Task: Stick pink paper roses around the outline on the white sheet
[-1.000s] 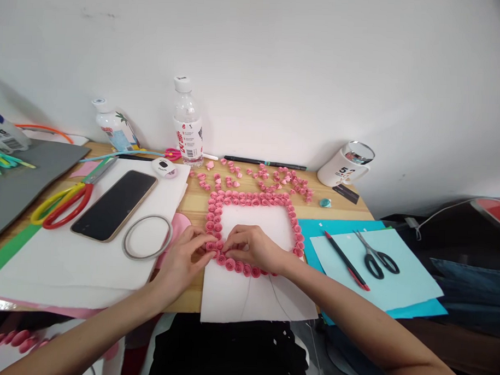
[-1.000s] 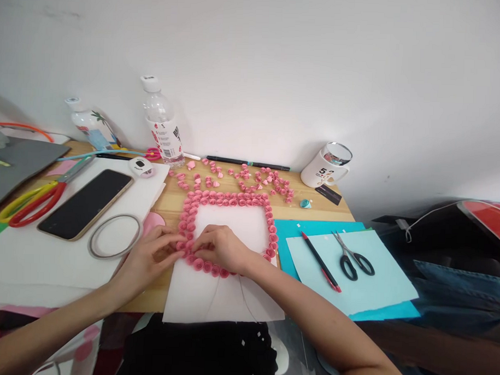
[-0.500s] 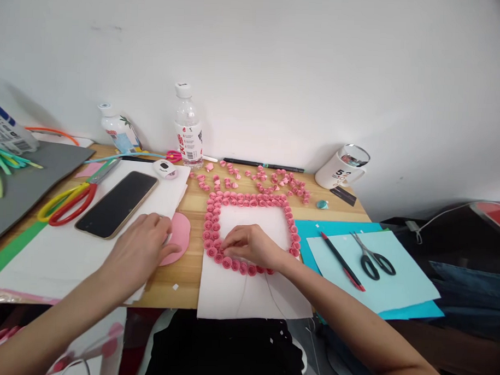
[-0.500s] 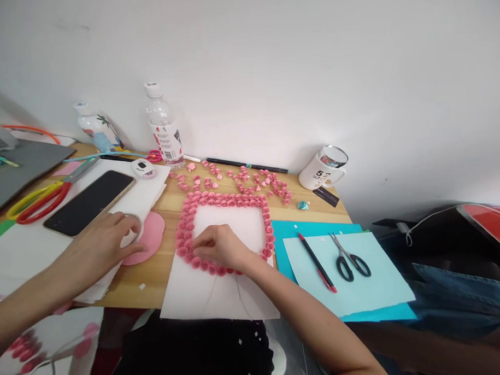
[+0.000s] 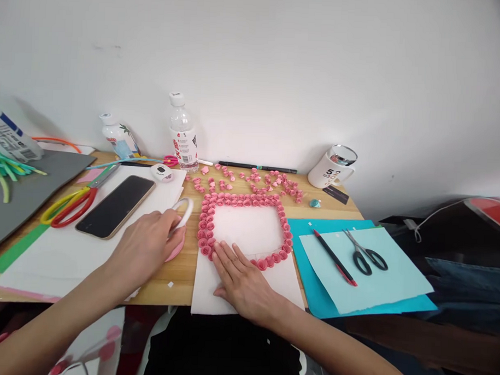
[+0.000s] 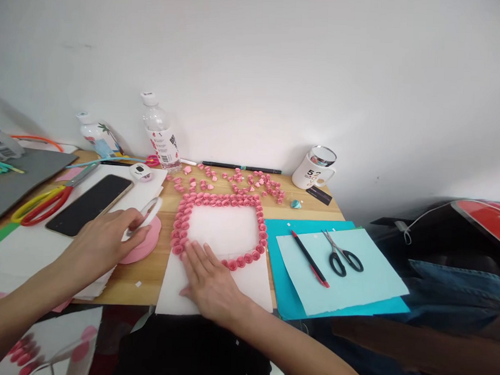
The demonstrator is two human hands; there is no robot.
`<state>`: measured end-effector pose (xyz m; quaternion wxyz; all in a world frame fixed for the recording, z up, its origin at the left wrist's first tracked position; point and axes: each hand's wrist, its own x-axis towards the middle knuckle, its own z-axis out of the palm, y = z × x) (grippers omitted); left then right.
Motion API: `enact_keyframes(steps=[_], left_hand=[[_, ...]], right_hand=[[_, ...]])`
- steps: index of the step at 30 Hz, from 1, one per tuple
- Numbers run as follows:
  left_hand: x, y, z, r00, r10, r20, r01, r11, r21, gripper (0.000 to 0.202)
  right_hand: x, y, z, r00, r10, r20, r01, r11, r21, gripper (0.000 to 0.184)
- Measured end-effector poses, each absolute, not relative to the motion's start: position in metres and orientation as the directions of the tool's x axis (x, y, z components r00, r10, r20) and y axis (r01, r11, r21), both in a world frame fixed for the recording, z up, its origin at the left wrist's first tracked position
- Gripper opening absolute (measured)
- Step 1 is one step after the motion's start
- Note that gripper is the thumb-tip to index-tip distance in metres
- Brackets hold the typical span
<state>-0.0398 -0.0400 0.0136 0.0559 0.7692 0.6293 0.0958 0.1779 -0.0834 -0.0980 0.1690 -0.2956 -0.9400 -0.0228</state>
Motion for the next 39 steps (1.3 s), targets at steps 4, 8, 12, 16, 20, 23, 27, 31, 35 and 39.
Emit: enact_keyframes(steps=[4, 8, 12, 16, 20, 23, 27, 31, 35, 39], left_hand=[[-0.010, -0.026, 0.020, 0.269, 0.961, 0.064, 0.639, -0.228, 0.735, 0.025], [0.010, -0.015, 0.019, 0.288, 0.958, 0.006, 0.330, -0.105, 0.938, 0.025], [0.021, -0.018, 0.020, 0.362, 0.932, -0.030, 0.198, -0.046, 0.979, 0.033], [0.028, -0.020, 0.019, 0.382, 0.921, -0.074, 0.086, 0.044, 0.995, 0.036], [0.031, -0.013, 0.017, 0.363, 0.928, -0.091, -0.060, 0.121, 0.991, 0.033], [0.034, -0.009, 0.020, 0.391, 0.914, -0.110, -0.099, 0.160, 0.982, 0.028], [0.041, -0.010, 0.028, 0.469, 0.873, -0.138, -0.109, 0.212, 0.971, 0.025], [0.048, -0.013, 0.030, 0.548, 0.825, -0.137, -0.148, 0.257, 0.955, 0.026], [0.053, -0.013, 0.026, 0.587, 0.789, -0.183, -0.074, 0.277, 0.958, 0.033], [0.058, -0.010, 0.024, 0.458, 0.876, -0.155, -0.067, 0.208, 0.976, 0.047]], right_hand=[[0.177, -0.079, -0.104, -0.765, 0.557, 0.324, 0.577, 0.816, -0.040, 0.055], [0.177, -0.079, -0.103, -0.763, 0.554, 0.332, 0.578, 0.816, -0.033, 0.052], [0.175, -0.080, -0.100, -0.762, 0.553, 0.338, 0.585, 0.811, -0.007, 0.052], [0.174, -0.083, -0.089, -0.741, 0.580, 0.338, 0.604, 0.796, -0.042, 0.047], [0.187, -0.082, -0.064, -0.570, 0.647, 0.507, 0.604, 0.748, -0.276, 0.038], [0.206, -0.074, -0.044, -0.185, 0.771, 0.609, 0.545, 0.596, -0.590, 0.030], [0.223, -0.057, -0.028, 0.164, 0.922, 0.352, 0.226, 0.312, -0.923, 0.030], [0.227, -0.049, -0.029, 0.040, 0.995, 0.097, -0.140, 0.101, -0.985, 0.056], [0.228, -0.049, -0.034, 0.001, 0.999, -0.041, -0.151, -0.041, -0.988, 0.050], [0.234, -0.047, -0.031, 0.107, 0.993, -0.057, -0.098, -0.047, -0.994, 0.041]])
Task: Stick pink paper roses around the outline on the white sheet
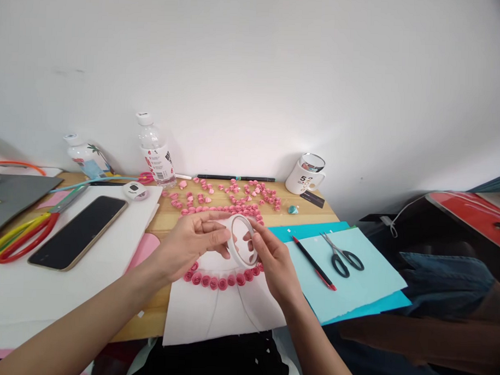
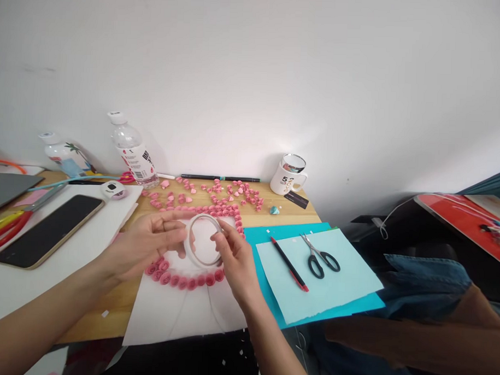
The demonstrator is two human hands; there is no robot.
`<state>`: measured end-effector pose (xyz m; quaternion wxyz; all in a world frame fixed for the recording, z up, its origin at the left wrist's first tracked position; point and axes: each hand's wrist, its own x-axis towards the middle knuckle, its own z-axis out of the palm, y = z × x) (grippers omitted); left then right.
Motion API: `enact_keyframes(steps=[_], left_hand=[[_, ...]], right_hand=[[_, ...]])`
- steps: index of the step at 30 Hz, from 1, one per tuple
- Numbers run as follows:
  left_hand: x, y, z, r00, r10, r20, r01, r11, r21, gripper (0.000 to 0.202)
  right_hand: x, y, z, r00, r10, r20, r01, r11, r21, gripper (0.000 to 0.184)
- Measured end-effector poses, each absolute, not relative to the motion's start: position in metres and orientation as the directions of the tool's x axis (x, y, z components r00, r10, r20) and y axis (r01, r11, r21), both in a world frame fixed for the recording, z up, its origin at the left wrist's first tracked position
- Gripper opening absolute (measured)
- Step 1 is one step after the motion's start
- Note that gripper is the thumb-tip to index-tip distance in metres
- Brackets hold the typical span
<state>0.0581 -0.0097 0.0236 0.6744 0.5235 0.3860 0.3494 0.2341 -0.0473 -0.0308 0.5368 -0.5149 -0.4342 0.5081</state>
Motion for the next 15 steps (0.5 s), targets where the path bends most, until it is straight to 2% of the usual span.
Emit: enact_keyframes(steps=[2, 5, 7, 11, 15], left_hand=[[0.062, -0.009, 0.027, 0.403, 0.910, -0.101, -0.029, 0.123, 0.992, 0.045], [0.068, -0.012, 0.035, 0.368, 0.930, 0.016, 0.113, -0.062, 0.992, 0.022], [0.072, -0.014, 0.038, 0.389, 0.916, 0.094, 0.175, -0.174, 0.969, 0.014], [0.076, -0.015, 0.032, 0.432, 0.876, 0.214, 0.260, -0.348, 0.900, 0.012], [0.080, -0.017, 0.020, 0.367, 0.896, 0.250, 0.334, -0.378, 0.864, 0.012]], right_hand=[[0.237, -0.045, -0.027, 0.131, 0.990, -0.047, -0.178, -0.023, -0.984, 0.038], [0.239, -0.044, -0.023, 0.168, 0.981, -0.100, -0.324, -0.041, -0.945, 0.039], [0.239, -0.044, -0.023, 0.220, 0.967, -0.127, -0.329, -0.049, -0.943, 0.039], [0.236, -0.049, -0.029, 0.299, 0.943, -0.145, -0.270, -0.062, -0.961, 0.039], [0.229, -0.051, -0.036, 0.290, 0.934, -0.207, -0.338, -0.103, -0.935, 0.038]])
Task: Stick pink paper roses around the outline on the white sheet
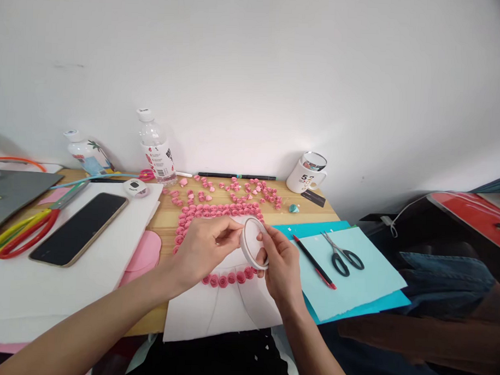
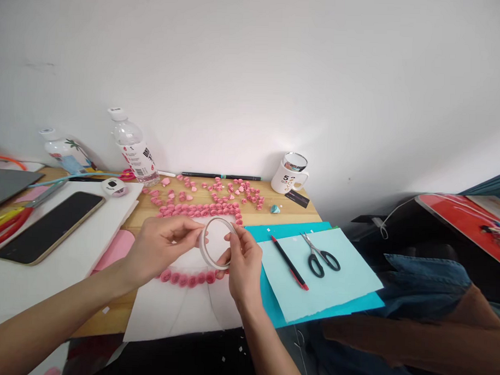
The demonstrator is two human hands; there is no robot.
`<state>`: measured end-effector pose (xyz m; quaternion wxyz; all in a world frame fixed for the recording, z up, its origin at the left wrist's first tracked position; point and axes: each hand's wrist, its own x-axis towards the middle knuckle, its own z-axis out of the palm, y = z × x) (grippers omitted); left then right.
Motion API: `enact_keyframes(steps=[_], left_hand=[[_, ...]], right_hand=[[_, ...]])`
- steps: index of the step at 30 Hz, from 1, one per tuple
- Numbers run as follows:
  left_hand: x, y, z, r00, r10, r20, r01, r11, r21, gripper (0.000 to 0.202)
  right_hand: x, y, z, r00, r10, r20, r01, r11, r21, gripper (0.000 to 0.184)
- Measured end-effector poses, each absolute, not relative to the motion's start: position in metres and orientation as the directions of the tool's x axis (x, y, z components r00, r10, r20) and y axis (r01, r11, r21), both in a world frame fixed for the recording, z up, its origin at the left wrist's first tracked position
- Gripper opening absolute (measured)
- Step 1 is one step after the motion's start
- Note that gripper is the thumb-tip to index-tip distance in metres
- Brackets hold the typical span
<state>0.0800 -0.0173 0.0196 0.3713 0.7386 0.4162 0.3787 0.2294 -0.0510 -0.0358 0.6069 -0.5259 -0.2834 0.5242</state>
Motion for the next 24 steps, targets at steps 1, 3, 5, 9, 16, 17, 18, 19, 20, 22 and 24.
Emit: enact_keyframes(steps=[1, 3, 5, 9, 16, 17, 18, 19, 20, 22, 24], left_hand=[[0.081, -0.018, 0.018, 0.347, 0.908, 0.233, 0.304, -0.344, 0.888, 0.012], [0.081, -0.018, 0.016, 0.333, 0.931, 0.148, 0.183, -0.218, 0.959, 0.013], [0.078, -0.017, 0.017, 0.347, 0.936, 0.056, 0.068, -0.084, 0.994, 0.018], [0.071, -0.018, 0.021, 0.385, 0.921, -0.059, 0.121, 0.013, 0.993, 0.023], [0.067, -0.023, 0.022, 0.388, 0.905, -0.177, 0.198, 0.105, 0.975, 0.019], [0.067, -0.023, 0.021, 0.375, 0.913, -0.158, 0.178, 0.096, 0.979, 0.020], [0.067, -0.023, 0.020, 0.366, 0.921, -0.134, 0.157, 0.080, 0.984, 0.021], [0.066, -0.023, 0.019, 0.357, 0.930, -0.090, 0.138, 0.043, 0.990, 0.021], [0.066, -0.023, 0.018, 0.348, 0.937, -0.020, 0.125, -0.026, 0.992, 0.021], [0.062, -0.022, 0.018, 0.352, 0.922, 0.159, 0.136, -0.218, 0.966, 0.020], [0.054, -0.018, 0.018, 0.450, 0.845, 0.288, 0.166, -0.397, 0.903, 0.026]], right_hand=[[0.228, -0.051, -0.037, 0.274, 0.935, -0.226, -0.362, -0.118, -0.925, 0.037], [0.226, -0.052, -0.039, 0.246, 0.937, -0.248, -0.393, -0.137, -0.909, 0.034], [0.226, -0.053, -0.040, 0.250, 0.941, -0.227, -0.389, -0.117, -0.914, 0.033], [0.228, -0.057, -0.041, 0.332, 0.936, -0.112, -0.316, -0.002, -0.949, 0.035], [0.229, -0.064, -0.037, 0.385, 0.920, 0.074, -0.123, 0.131, -0.984, 0.030], [0.229, -0.065, -0.037, 0.379, 0.921, 0.095, -0.107, 0.146, -0.983, 0.030], [0.230, -0.064, -0.037, 0.375, 0.921, 0.108, -0.107, 0.159, -0.982, 0.030], [0.231, -0.063, -0.036, 0.369, 0.923, 0.109, -0.121, 0.164, -0.979, 0.030], [0.233, -0.061, -0.035, 0.360, 0.927, 0.103, -0.146, 0.165, -0.975, 0.030], [0.239, -0.055, -0.031, 0.300, 0.950, 0.084, -0.198, 0.148, -0.969, 0.031], [0.250, -0.049, -0.024, 0.194, 0.977, 0.088, -0.178, 0.123, -0.976, 0.033]])
